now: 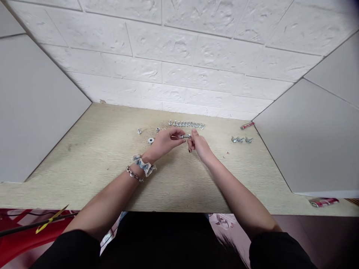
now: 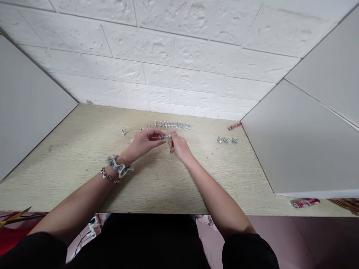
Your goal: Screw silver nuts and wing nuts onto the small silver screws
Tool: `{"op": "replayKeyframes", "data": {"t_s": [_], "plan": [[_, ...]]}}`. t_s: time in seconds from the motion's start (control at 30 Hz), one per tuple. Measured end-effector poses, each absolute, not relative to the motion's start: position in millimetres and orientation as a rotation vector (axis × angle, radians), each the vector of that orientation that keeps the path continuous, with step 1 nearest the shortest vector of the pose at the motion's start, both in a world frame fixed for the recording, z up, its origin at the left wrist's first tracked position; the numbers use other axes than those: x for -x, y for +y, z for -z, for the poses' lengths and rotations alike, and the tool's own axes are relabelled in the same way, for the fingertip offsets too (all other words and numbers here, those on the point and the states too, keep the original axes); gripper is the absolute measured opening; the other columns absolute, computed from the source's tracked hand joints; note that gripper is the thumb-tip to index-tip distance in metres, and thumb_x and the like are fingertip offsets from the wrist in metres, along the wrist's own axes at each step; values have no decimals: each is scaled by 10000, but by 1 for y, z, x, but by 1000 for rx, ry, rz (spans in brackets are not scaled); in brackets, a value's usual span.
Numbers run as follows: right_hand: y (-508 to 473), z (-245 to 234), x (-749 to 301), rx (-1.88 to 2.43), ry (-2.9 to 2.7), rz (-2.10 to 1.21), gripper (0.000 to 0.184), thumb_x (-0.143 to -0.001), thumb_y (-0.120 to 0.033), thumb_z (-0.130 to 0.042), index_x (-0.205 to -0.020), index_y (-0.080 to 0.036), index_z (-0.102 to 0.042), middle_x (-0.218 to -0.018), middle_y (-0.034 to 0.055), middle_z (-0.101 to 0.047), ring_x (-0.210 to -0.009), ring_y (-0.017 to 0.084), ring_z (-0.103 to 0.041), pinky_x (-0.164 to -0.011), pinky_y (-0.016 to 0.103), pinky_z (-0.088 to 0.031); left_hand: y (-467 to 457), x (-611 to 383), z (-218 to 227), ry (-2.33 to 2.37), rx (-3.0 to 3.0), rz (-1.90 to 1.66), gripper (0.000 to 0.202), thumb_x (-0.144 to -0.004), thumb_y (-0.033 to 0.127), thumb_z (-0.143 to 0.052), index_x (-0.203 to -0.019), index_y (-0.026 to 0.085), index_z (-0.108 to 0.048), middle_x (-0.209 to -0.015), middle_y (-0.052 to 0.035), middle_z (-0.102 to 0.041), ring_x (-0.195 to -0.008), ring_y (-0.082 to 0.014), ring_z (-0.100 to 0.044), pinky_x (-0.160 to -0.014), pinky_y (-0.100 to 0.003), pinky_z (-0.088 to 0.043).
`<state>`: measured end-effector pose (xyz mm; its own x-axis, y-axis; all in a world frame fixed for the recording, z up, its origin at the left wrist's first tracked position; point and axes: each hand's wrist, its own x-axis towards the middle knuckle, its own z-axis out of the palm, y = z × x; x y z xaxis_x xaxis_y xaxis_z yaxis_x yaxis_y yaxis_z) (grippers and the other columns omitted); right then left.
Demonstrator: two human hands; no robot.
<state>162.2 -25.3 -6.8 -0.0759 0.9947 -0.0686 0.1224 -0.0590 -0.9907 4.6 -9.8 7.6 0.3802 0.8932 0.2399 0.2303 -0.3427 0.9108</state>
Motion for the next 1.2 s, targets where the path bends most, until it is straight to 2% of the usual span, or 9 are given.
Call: {"op": "replayKeyframes", "data": {"t_s": [0.1,0.27,0.47,0.6,0.83,0.93,1.2], "plan": [[-26,7,-161,1341,-1307,-1268,636,-714,-787,-303,-434,-216,-330,-382,-44,-283,-369,89,-336,-476,269,-359,-11,-4,-8,959,-1837,-970,191,-714,273,-644,-867,160,-646,-799,-23,-648,-727,-120,-582,-721,-273,-494],[-27,5,-161,1369,-1286,-1300,612,-687,-779,-382,-461,-213,-326,-414,-47,-296,-389,81,-320,-445,259,-325,-12,-4,-9,937,-1863,-932,188,-707,261,-642,-871,170,-659,-776,-15,-650,-706,-121,-575,-699,-272,-485],[-23,9,-162,1294,-1247,-1290,480,-692,-663,-523,-647,-187,-485,-543,-41,-450,-483,79,-423,-501,233,-365,-11,-3,-10,957,-1857,-937,184,-709,293,-644,-843,168,-660,-766,-15,-650,-708,-122,-572,-684,-265,-483],[-23,7,-161,1216,-1214,-1273,415,-674,-586,-591,-700,-179,-516,-584,-41,-492,-532,77,-463,-541,230,-390,-9,-3,-10,978,-1838,-948,178,-713,302,-645,-826,165,-649,-782,-3,-647,-723,-122,-569,-704,-267,-482],[-23,0,-161,1138,-1204,-1255,369,-608,-479,-685,-798,-185,-570,-664,-22,-575,-622,97,-531,-663,273,-448,-9,-3,-14,1005,-1786,-977,210,-705,320,-652,-819,145,-632,-777,-32,-638,-720,-129,-571,-693,-284,-477],[-23,1,-162,1108,-1214,-1243,338,-611,-421,-691,-832,-190,-585,-724,-8,-607,-679,108,-550,-688,278,-446,-9,-3,-17,1017,-1780,-982,209,-706,326,-653,-815,148,-635,-783,-30,-639,-713,-123,-563,-694,-278,-471],[-23,5,-164,1109,-1298,-1169,237,-673,-317,-633,-874,-200,-588,-734,-18,-595,-736,119,-551,-711,276,-431,-9,-3,-17,1046,-1742,-979,241,-704,334,-654,-845,139,-641,-791,-38,-638,-696,-125,-559,-658,-275,-446]]}}
